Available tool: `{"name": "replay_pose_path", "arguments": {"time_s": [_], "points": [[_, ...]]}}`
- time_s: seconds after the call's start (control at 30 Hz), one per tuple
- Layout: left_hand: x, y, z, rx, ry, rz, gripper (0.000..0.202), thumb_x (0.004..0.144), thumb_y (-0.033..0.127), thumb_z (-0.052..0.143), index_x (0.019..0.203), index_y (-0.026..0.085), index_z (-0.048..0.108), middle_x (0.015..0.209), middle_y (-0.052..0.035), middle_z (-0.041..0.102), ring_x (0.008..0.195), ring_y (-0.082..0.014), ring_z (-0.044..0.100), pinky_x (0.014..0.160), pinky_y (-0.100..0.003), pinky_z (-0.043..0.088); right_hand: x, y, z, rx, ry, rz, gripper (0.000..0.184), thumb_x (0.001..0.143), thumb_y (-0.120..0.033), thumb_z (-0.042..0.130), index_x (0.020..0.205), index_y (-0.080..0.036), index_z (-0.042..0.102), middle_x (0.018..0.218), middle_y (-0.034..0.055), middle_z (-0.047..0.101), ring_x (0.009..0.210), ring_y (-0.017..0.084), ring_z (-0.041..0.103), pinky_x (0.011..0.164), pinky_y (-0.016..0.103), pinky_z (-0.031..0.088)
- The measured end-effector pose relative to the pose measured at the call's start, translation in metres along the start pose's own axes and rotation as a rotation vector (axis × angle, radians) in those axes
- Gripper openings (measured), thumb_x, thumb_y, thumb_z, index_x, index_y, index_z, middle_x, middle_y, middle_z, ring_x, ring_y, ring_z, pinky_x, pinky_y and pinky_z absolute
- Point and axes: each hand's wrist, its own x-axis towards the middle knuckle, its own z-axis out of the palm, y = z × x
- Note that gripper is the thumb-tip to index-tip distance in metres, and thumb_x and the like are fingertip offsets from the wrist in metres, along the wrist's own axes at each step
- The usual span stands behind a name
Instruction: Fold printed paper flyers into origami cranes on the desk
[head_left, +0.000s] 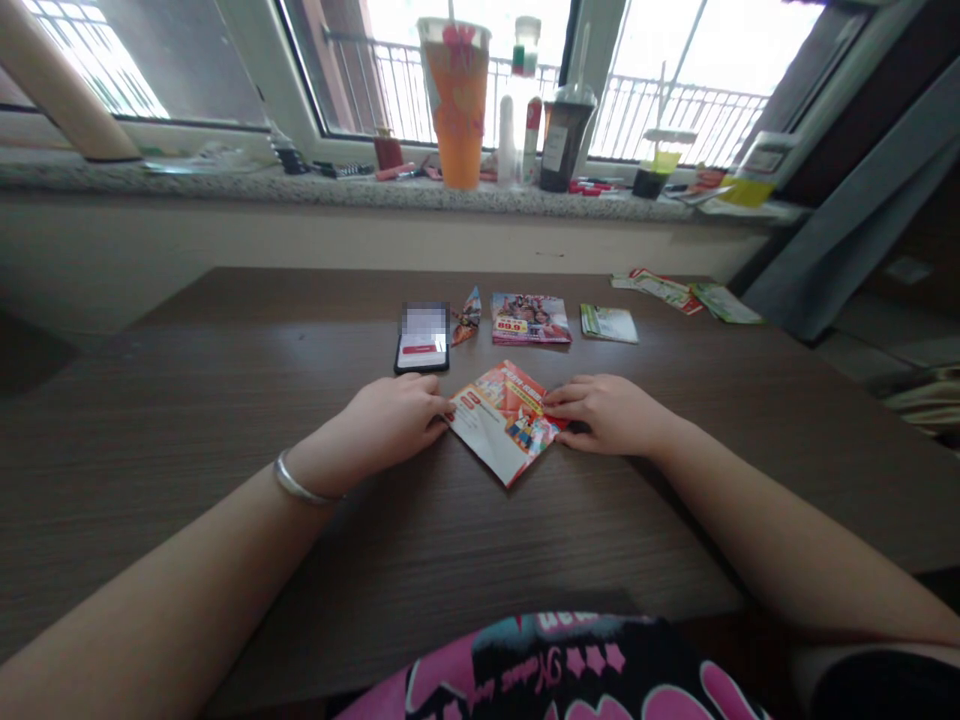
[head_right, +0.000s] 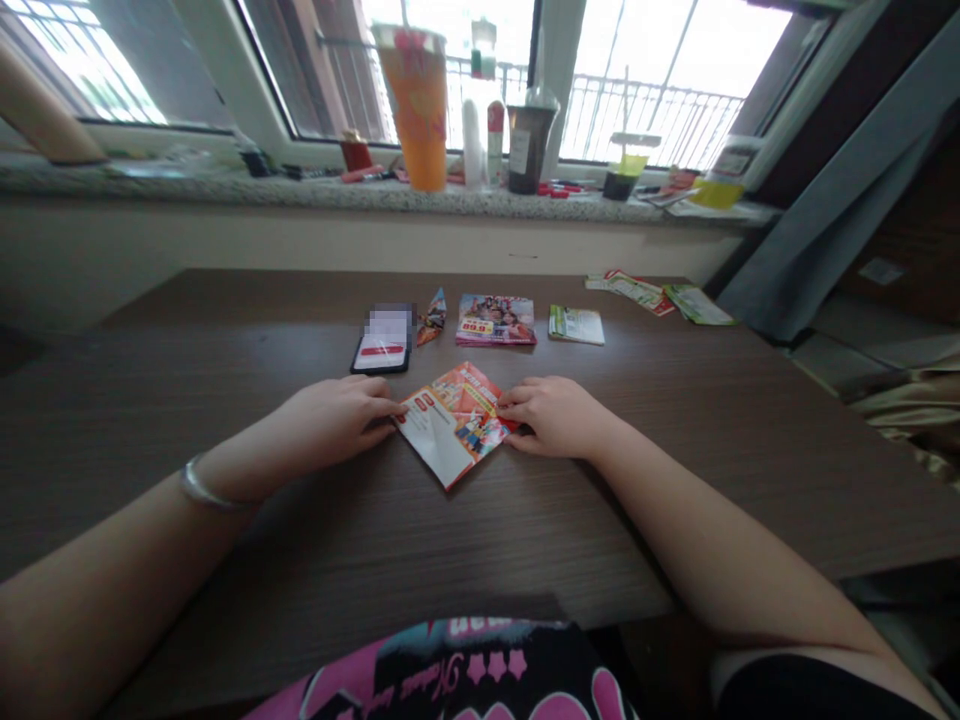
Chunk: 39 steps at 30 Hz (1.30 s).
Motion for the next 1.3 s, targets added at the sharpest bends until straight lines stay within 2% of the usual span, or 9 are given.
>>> {"name": "replay_pose_path", "arguments": {"time_s": [0.23, 0.43, 0.53, 0.73, 0.87, 1.03, 1.17, 1.23, 1.3], "points": [[0.002, -0.003, 0.006, -0.103, 0.097, 0.024, 0.026, 0.088, 0.028, 0.048, 0.094, 0.023, 0.073, 0.102, -0.0055, 0.068, 0.093, -0.0206, 0.063, 0.083, -0.033, 0.05, -0.002, 0.001, 0.0, -0.06, -0.001, -0.007, 0.033, 0.086, -0.027, 0.052, 0.115, -0.02, 0.068, 0.12, 0.0056, 0.067, 0.102, 0.022, 0.064, 0.086, 0.035, 0.049], [0.003, -0.004, 0.006, -0.111, 0.071, 0.025, 0.027, 0.088, 0.026, 0.047, 0.095, 0.024, 0.073, 0.098, -0.0057, 0.067, 0.093, -0.0196, 0.062, 0.086, -0.033, 0.05, -0.001, 0.004, 0.001, -0.147, 0.008, -0.054, 0.028, 0.091, -0.025, 0.048, 0.106, -0.021, 0.071, 0.111, 0.0049, 0.071, 0.093, 0.02, 0.065, 0.075, 0.032, 0.048], [0.002, -0.005, 0.005, -0.118, 0.053, 0.009, 0.027, 0.088, 0.027, 0.048, 0.097, 0.025, 0.073, 0.097, -0.0055, 0.066, 0.092, -0.019, 0.062, 0.084, -0.031, 0.05, -0.002, 0.006, 0.002, -0.126, 0.017, -0.038, 0.026, 0.091, -0.024, 0.049, 0.104, -0.022, 0.072, 0.108, 0.0045, 0.072, 0.092, 0.019, 0.066, 0.075, 0.03, 0.048], [0.001, -0.004, 0.001, -0.136, 0.055, -0.005, 0.026, 0.083, 0.028, 0.053, 0.099, 0.028, 0.073, 0.094, -0.0044, 0.065, 0.087, -0.0183, 0.061, 0.079, -0.029, 0.049, -0.006, 0.007, 0.001, -0.024, 0.048, 0.072, 0.026, 0.087, -0.021, 0.052, 0.099, -0.025, 0.075, 0.106, 0.0015, 0.073, 0.092, 0.017, 0.067, 0.078, 0.028, 0.049], [0.004, 0.0, 0.002, -0.126, 0.09, -0.033, 0.025, 0.087, 0.032, 0.051, 0.091, 0.024, 0.074, 0.09, -0.0058, 0.065, 0.086, -0.0196, 0.061, 0.078, -0.03, 0.049, -0.006, 0.005, -0.001, 0.012, 0.052, 0.12, 0.028, 0.087, -0.022, 0.051, 0.1, -0.027, 0.075, 0.107, 0.0001, 0.072, 0.095, 0.018, 0.067, 0.08, 0.028, 0.05], [0.007, 0.004, 0.006, -0.096, 0.167, -0.072, 0.031, 0.09, 0.04, 0.05, 0.082, 0.021, 0.074, 0.084, -0.0072, 0.067, 0.081, -0.0213, 0.061, 0.072, -0.032, 0.046, -0.004, 0.002, 0.0, 0.084, 0.066, 0.245, 0.024, 0.085, -0.023, 0.052, 0.091, -0.025, 0.075, 0.105, 0.0015, 0.071, 0.089, 0.018, 0.066, 0.077, 0.028, 0.05], [0.007, 0.008, 0.006, -0.087, 0.21, -0.126, 0.04, 0.092, 0.047, 0.045, 0.079, 0.021, 0.072, 0.08, -0.0072, 0.069, 0.078, -0.0228, 0.062, 0.068, -0.034, 0.044, 0.001, 0.001, 0.004, 0.177, 0.101, 0.326, 0.025, 0.088, -0.031, 0.049, 0.087, -0.022, 0.072, 0.1, 0.0036, 0.07, 0.089, 0.018, 0.065, 0.075, 0.028, 0.048], [0.007, 0.011, 0.006, -0.098, 0.23, -0.168, 0.04, 0.093, 0.047, 0.044, 0.078, 0.02, 0.069, 0.08, -0.0072, 0.069, 0.077, -0.0228, 0.062, 0.067, -0.034, 0.043, 0.005, -0.001, 0.006, 0.196, 0.122, 0.406, 0.026, 0.089, -0.035, 0.048, 0.089, -0.022, 0.071, 0.096, 0.0039, 0.07, 0.084, 0.018, 0.064, 0.071, 0.028, 0.046], [0.007, 0.013, 0.007, -0.113, 0.246, -0.226, 0.037, 0.092, 0.047, 0.044, 0.083, 0.019, 0.067, 0.077, -0.0069, 0.068, 0.073, -0.0221, 0.062, 0.065, -0.033, 0.042, 0.009, -0.005, 0.008, 0.218, 0.154, 0.515, 0.028, 0.089, -0.039, 0.05, 0.103, -0.024, 0.069, 0.094, 0.0032, 0.071, 0.076, 0.017, 0.063, 0.066, 0.028, 0.045]]}}
